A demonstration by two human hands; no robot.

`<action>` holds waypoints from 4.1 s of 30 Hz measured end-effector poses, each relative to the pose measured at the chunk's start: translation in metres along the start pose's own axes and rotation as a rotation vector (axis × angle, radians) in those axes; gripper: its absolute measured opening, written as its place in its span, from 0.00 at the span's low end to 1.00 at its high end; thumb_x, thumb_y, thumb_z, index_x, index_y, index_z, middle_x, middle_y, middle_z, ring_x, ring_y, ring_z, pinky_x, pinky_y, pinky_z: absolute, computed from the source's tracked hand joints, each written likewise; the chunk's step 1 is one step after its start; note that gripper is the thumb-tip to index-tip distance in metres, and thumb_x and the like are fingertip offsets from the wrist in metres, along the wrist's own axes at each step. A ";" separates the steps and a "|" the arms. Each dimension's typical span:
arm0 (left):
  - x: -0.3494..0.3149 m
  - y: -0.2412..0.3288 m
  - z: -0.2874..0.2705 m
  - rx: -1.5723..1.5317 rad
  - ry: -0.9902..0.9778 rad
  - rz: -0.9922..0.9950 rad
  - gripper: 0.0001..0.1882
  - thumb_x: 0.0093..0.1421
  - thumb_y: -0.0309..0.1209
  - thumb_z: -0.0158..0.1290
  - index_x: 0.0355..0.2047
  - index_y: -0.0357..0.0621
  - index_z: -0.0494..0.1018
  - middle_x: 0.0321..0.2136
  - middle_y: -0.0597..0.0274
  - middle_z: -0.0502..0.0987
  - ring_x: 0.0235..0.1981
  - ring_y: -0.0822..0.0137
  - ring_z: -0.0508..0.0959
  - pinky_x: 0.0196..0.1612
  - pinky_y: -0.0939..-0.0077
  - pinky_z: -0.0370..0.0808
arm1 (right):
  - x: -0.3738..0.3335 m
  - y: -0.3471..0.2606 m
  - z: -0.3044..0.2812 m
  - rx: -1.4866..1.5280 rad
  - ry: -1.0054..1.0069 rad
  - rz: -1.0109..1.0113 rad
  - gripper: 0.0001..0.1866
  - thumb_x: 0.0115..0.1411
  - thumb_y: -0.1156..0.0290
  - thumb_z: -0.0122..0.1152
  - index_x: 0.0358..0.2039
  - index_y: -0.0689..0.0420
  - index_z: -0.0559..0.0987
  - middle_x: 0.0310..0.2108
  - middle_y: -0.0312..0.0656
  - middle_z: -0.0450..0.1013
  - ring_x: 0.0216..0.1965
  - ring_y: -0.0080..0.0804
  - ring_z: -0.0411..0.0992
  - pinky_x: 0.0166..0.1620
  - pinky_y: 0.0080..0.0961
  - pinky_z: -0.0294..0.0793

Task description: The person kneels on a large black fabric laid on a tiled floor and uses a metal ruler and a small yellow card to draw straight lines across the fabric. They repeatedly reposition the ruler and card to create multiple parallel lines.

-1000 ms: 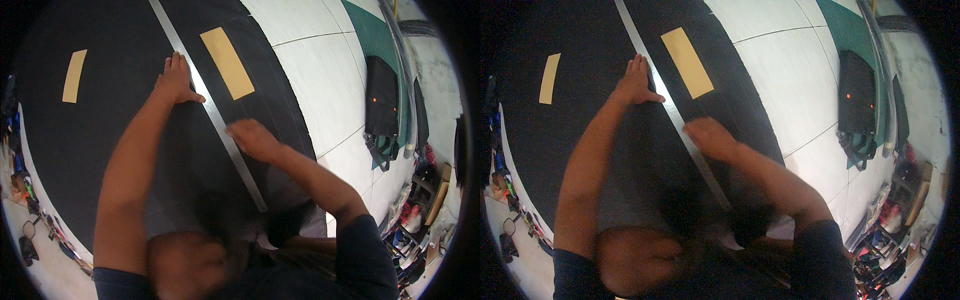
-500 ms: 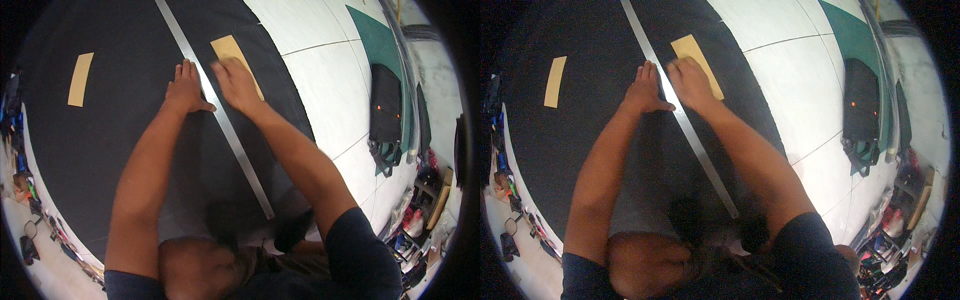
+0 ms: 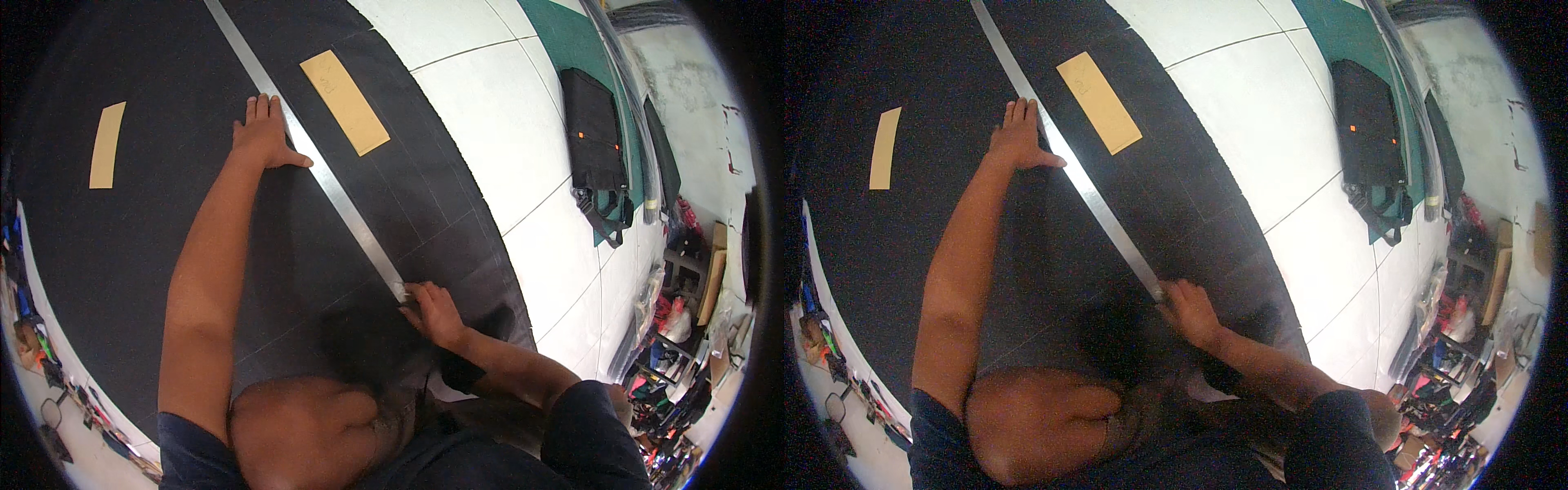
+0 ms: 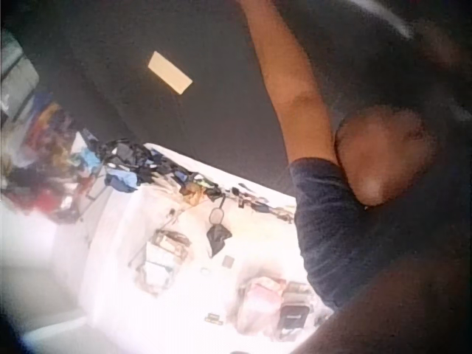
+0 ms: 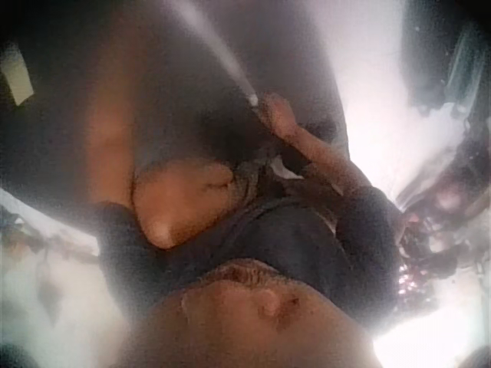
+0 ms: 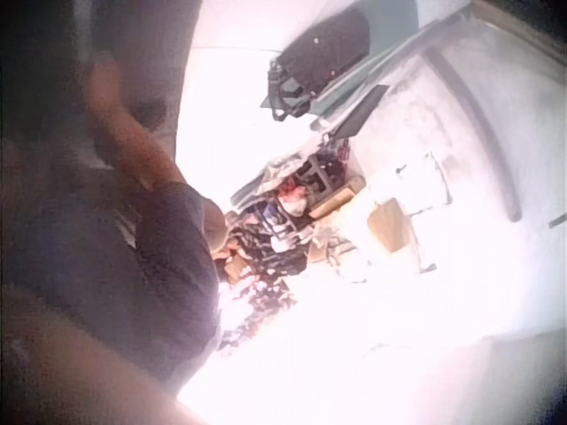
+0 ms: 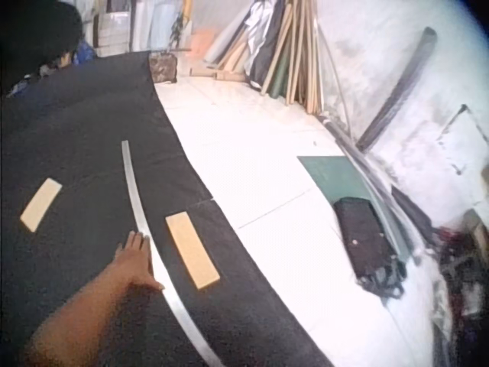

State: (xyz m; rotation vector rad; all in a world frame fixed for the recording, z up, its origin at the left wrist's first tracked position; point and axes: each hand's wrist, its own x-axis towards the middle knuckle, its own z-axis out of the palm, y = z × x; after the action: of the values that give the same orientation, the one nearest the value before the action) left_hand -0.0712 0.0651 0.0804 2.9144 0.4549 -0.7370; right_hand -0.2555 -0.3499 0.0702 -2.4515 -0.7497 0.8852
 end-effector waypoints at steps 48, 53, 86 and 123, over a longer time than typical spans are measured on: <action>-0.029 -0.334 0.084 -0.225 0.565 -0.633 0.60 0.55 0.75 0.52 0.75 0.45 0.53 0.73 0.41 0.55 0.74 0.41 0.56 0.75 0.36 0.47 | 0.081 0.103 -0.079 0.305 0.724 0.312 0.11 0.72 0.67 0.59 0.46 0.62 0.79 0.42 0.48 0.79 0.47 0.40 0.77 0.53 0.34 0.75; -0.018 -0.376 0.094 -0.209 0.429 -0.822 0.64 0.53 0.77 0.53 0.77 0.45 0.48 0.72 0.39 0.57 0.73 0.39 0.58 0.74 0.36 0.49 | 0.067 0.116 -0.086 0.131 0.693 0.296 0.10 0.74 0.68 0.57 0.46 0.62 0.78 0.37 0.38 0.76 0.39 0.23 0.74 0.44 0.23 0.73; -0.279 -0.198 0.186 -0.898 0.241 -0.855 0.35 0.53 0.47 0.73 0.50 0.37 0.70 0.45 0.55 0.77 0.43 0.64 0.74 0.50 0.70 0.72 | 0.112 0.055 -0.076 0.485 0.671 0.123 0.09 0.66 0.67 0.64 0.42 0.58 0.82 0.37 0.44 0.79 0.36 0.36 0.78 0.41 0.31 0.77; -0.186 0.084 0.149 -0.865 0.350 0.017 0.12 0.61 0.37 0.64 0.39 0.44 0.80 0.31 0.58 0.82 0.37 0.56 0.82 0.44 0.61 0.76 | 0.078 0.053 -0.068 0.814 0.085 0.211 0.12 0.67 0.65 0.68 0.44 0.58 0.80 0.32 0.32 0.75 0.31 0.21 0.73 0.36 0.22 0.75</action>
State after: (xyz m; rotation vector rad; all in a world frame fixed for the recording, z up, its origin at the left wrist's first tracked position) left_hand -0.2681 -0.0883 0.0411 2.1949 0.5894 0.0197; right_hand -0.1402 -0.3566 0.0540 -1.8260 -0.0505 0.9170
